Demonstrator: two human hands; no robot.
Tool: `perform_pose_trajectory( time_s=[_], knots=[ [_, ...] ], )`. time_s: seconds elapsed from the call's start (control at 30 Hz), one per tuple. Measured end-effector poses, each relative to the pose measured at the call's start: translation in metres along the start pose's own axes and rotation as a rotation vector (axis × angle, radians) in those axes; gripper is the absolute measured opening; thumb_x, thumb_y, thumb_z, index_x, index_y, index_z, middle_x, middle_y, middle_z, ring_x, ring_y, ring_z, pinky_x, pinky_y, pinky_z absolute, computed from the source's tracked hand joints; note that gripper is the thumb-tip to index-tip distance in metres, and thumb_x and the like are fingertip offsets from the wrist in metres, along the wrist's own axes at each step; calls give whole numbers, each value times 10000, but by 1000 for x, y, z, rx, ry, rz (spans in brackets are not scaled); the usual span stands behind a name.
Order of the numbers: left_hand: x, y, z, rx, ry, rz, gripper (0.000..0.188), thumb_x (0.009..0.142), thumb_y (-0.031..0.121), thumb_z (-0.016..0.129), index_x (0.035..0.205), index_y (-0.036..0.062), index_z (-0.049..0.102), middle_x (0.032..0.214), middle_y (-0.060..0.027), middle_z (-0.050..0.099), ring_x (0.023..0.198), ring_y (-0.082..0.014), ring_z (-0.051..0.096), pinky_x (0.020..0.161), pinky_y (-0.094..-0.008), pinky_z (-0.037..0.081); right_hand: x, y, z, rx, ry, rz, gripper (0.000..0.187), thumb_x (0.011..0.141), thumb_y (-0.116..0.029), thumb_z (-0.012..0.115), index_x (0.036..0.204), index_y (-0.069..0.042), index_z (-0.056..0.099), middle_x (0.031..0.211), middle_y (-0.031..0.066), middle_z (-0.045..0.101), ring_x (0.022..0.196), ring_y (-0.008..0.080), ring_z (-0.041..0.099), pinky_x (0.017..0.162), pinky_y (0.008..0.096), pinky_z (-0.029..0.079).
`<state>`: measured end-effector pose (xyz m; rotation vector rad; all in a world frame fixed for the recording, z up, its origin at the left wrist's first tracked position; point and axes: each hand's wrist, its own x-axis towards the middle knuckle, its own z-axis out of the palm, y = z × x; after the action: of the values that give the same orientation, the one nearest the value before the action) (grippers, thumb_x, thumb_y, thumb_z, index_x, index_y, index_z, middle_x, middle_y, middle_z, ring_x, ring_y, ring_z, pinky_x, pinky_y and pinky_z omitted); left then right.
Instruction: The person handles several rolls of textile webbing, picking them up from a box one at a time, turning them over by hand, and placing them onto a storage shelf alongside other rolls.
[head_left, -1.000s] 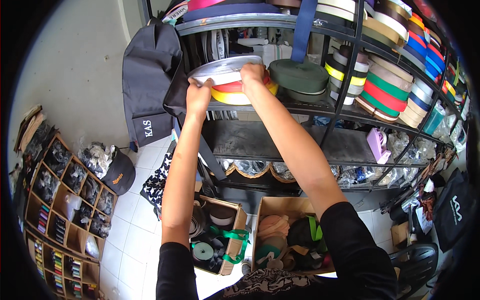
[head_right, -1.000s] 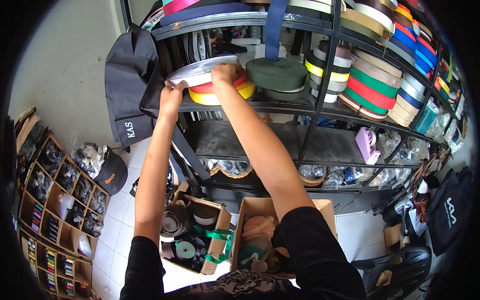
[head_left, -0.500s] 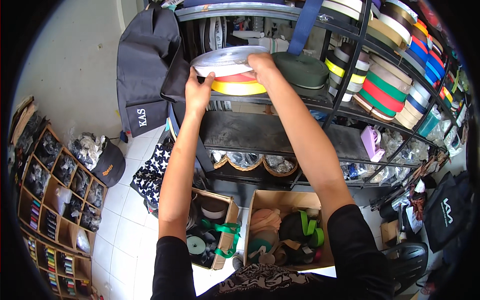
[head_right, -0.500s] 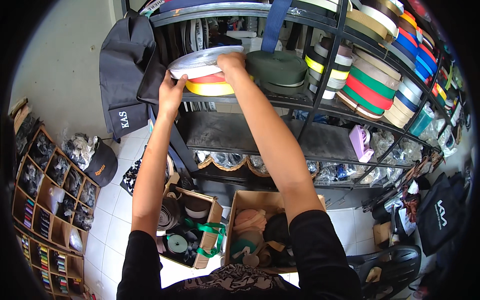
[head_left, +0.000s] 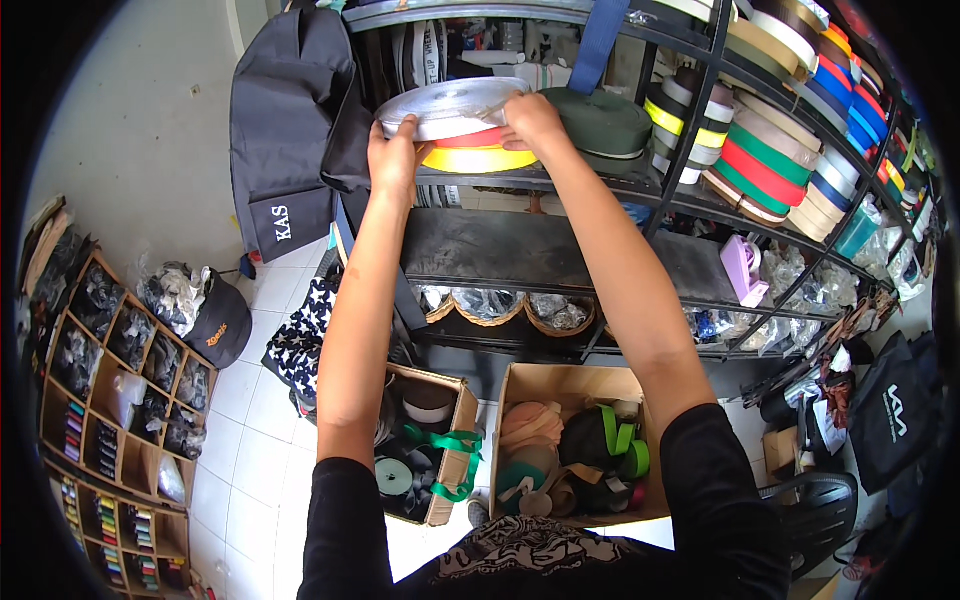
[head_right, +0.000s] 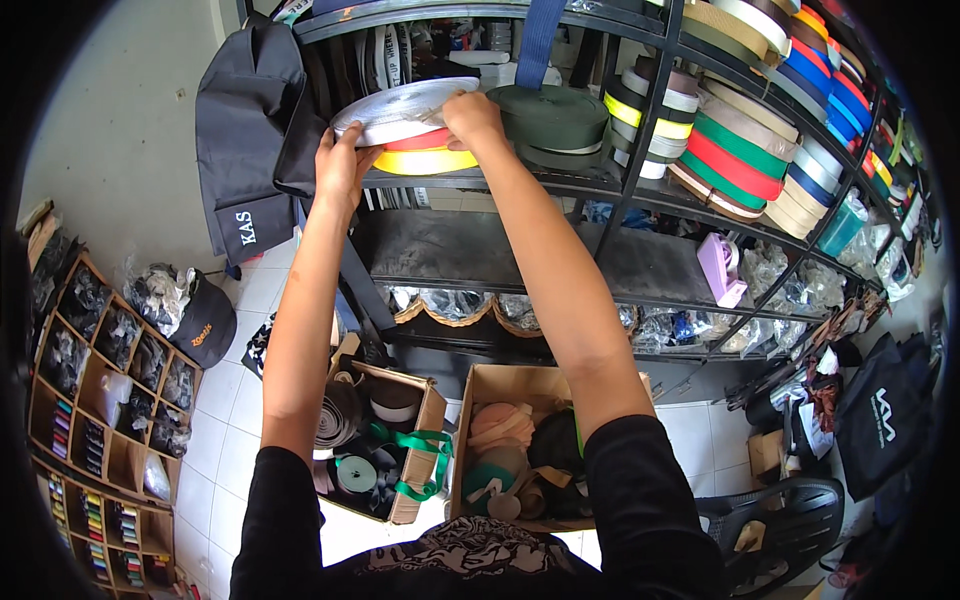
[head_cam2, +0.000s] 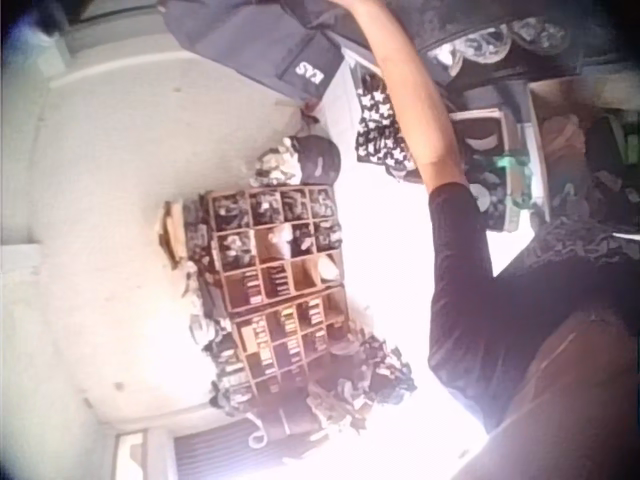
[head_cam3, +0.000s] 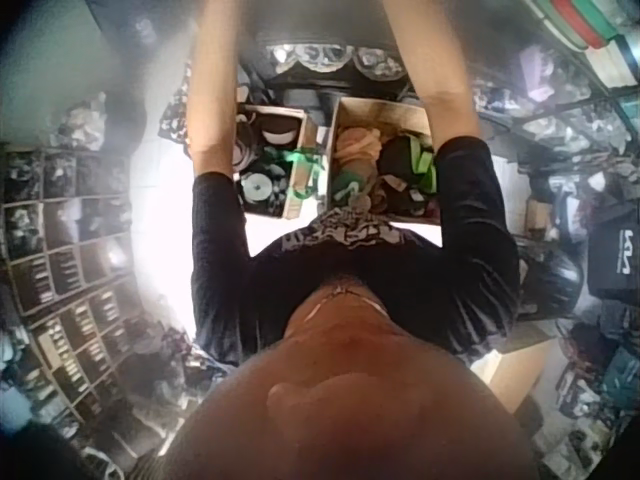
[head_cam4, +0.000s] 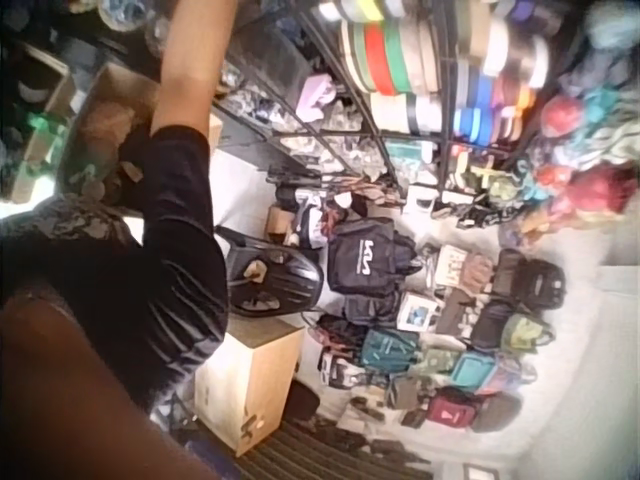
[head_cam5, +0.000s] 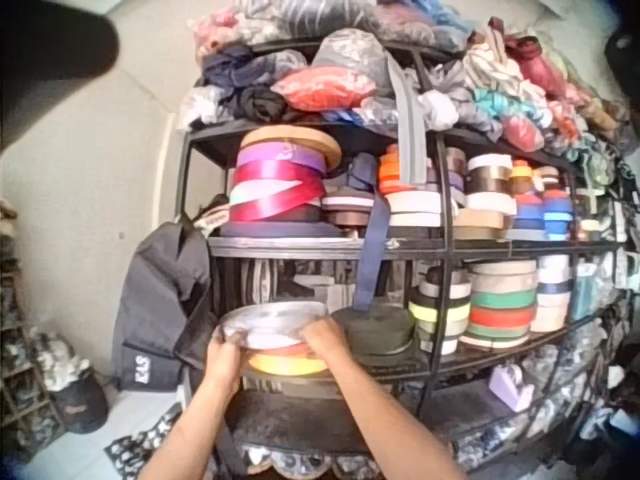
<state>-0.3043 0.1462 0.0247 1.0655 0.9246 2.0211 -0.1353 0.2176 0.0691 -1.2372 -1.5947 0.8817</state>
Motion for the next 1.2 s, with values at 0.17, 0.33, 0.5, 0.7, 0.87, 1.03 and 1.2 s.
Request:
perform_pose_trajectory(
  time_s=[0.17, 0.33, 0.5, 0.7, 0.87, 1.03, 1.2],
  knots=[
    [-25, -2, -1, -68, 90, -8, 709, 917, 138, 516, 1421, -86, 71, 1274, -265, 440, 991, -324, 613, 840, -342, 541, -28, -4, 6, 143, 124, -27, 436, 941, -268, 418, 904, 118, 618, 770, 241, 658, 623, 284, 685, 524, 313, 587],
    [-86, -6, 9, -88, 58, -54, 615, 922, 129, 480, 1379, -140, 169, 1306, -261, 417, 1117, -347, 553, 893, -374, 512, -55, 4, -17, 55, 86, -24, 437, 937, -290, 457, 974, 128, 581, 808, 235, 649, 625, 283, 681, 536, 336, 578],
    [-152, -42, -6, -56, -99, -172, 424, 950, 177, 482, 1242, -128, 434, 1211, -226, 520, 1019, -317, 613, 840, -367, 535, -115, 76, -49, 156, -77, -76, 361, 946, -274, 476, 1043, 49, 604, 881, 163, 653, 708, 205, 667, 640, 288, 552],
    [-268, -140, -41, 104, -370, -578, 357, 936, 215, 517, 1170, -56, 514, 1108, -167, 612, 930, -253, 643, 773, -331, 544, -221, 262, -106, -21, -515, 386, 334, 929, -312, 513, 1057, -22, 620, 842, 95, 655, 715, 169, 654, 612, 276, 539],
    [-385, -242, -90, 656, -573, -704, 340, 863, 179, 584, 1118, -45, 577, 878, -149, 665, 774, -212, 669, 706, -309, 538, -368, 431, -109, -79, -563, 915, 334, 919, -297, 522, 1055, -7, 615, 801, 96, 649, 674, 173, 648, 573, 285, 541],
    [-451, -252, -87, 998, -790, -926, 318, 741, 131, 680, 1018, -20, 642, 776, -194, 673, 683, -240, 687, 641, -338, 530, -476, 501, -99, -98, -604, 1088, 274, 904, -240, 543, 984, 9, 623, 754, 121, 653, 602, 191, 646, 543, 308, 532],
    [-477, -300, -68, 1184, -893, -846, 364, 723, 141, 692, 1046, -18, 635, 844, -216, 666, 822, -367, 649, 731, -416, 516, -479, 519, -88, -106, -594, 992, 272, 891, -241, 551, 949, 7, 646, 757, 126, 671, 641, 213, 666, 607, 325, 532]
  ],
)
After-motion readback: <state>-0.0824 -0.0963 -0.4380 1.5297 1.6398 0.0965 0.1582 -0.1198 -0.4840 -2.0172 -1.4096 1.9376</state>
